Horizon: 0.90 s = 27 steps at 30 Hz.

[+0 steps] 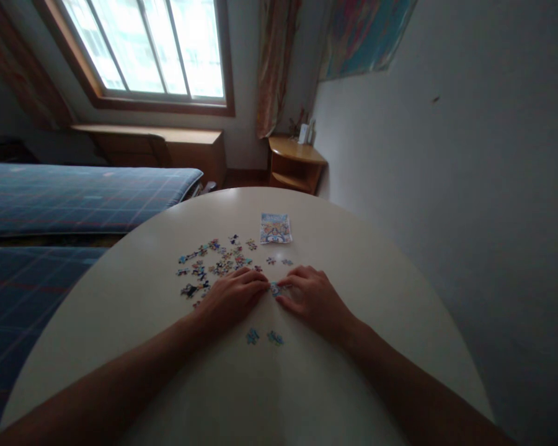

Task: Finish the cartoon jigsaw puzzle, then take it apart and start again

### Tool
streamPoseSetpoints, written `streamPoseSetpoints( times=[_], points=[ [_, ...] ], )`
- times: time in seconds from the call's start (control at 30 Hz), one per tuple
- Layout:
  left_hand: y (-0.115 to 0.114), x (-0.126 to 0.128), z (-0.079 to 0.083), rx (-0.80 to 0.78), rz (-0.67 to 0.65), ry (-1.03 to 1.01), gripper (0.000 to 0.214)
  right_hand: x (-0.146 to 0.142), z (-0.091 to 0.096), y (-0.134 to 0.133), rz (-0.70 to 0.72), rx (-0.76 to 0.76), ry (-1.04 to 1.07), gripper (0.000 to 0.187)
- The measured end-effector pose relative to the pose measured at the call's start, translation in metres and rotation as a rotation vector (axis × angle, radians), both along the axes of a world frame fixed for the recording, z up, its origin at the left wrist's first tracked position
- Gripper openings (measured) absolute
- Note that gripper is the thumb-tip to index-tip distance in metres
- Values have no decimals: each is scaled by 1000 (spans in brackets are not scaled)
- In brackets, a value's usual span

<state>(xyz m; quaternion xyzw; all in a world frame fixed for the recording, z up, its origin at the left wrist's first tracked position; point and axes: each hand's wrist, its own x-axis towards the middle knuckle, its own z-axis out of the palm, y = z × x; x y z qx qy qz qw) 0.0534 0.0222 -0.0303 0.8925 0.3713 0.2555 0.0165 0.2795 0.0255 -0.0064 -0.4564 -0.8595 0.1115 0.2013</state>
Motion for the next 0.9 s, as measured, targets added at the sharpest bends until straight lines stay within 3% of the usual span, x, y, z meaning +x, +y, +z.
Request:
streamPoseSetpoints(
  times=[0.37,0.67,0.9],
  points=[
    [0,1,2,-33,7,32,21,-4,1,1,46,36,-52,18],
    [-1,2,6,-26,-5,89,28,-9,9,0,129,175,-129,13],
    [0,0,3,-42,0,86,26,-4,5,5,181,343,-160,17]
  ],
)
